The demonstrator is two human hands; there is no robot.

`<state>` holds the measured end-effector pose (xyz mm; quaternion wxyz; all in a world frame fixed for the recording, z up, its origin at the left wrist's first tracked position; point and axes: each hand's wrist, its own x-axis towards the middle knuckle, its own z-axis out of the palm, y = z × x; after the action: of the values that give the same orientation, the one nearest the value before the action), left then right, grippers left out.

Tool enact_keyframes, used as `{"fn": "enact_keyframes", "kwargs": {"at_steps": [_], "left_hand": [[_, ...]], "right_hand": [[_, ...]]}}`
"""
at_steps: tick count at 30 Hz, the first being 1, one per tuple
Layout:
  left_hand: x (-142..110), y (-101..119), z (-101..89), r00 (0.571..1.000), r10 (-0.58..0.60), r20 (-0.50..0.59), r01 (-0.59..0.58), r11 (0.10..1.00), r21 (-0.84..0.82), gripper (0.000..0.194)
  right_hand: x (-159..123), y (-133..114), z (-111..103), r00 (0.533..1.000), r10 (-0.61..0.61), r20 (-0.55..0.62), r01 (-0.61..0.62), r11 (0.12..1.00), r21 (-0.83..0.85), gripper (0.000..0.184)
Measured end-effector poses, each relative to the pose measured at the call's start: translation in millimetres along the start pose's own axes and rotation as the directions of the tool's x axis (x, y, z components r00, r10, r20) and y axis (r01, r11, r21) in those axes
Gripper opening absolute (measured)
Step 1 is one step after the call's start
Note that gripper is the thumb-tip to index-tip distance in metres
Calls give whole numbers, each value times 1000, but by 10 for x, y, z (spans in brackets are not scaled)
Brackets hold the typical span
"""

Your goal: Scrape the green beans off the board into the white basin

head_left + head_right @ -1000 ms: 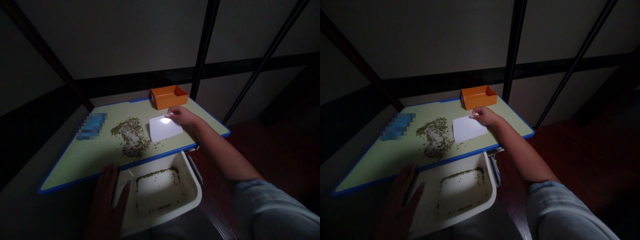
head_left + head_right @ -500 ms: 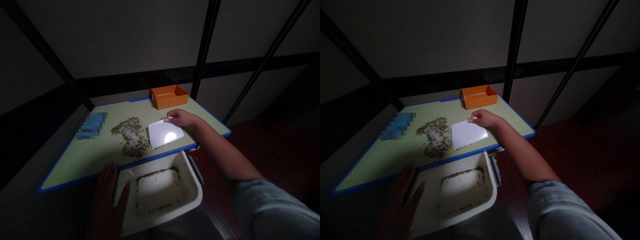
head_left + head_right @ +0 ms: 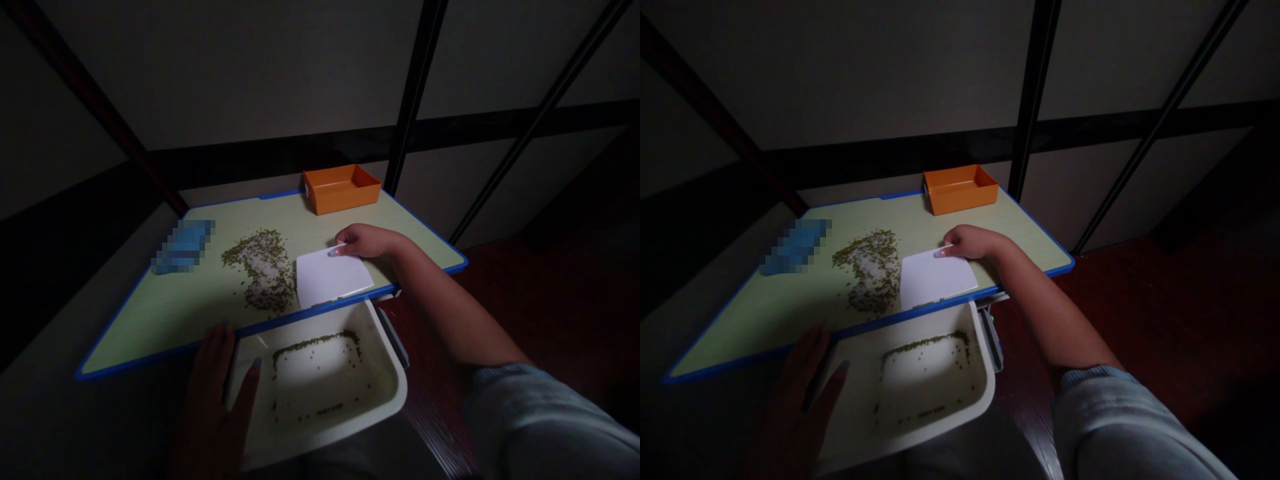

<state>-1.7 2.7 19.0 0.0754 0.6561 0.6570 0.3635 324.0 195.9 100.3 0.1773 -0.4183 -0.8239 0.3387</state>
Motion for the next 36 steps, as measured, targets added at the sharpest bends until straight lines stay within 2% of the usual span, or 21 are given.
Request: {"fn": "enact_keyframes", "kwargs": {"at_steps": [9,18,28,36], "left_hand": [[21,84,-21,997,-69,40,69,998,6,64],[3,45,-24,998,-34,44,33,999,6,60],[13,50,-12,997,-63,36,64,998,-20,61],[-1,24,0,999,-35,37,35,999,-10,59]], "right_hand": [[-37,-38,48,999,39,-19,-40,999,-14,31],[-35,-62,116,998,15,-67,-17,1000,-26,26],[-11,-27,171,996,-60,-64,65,995,71,29],[-11,-34,205,998,-62,-14,63,989,136,29]]}}
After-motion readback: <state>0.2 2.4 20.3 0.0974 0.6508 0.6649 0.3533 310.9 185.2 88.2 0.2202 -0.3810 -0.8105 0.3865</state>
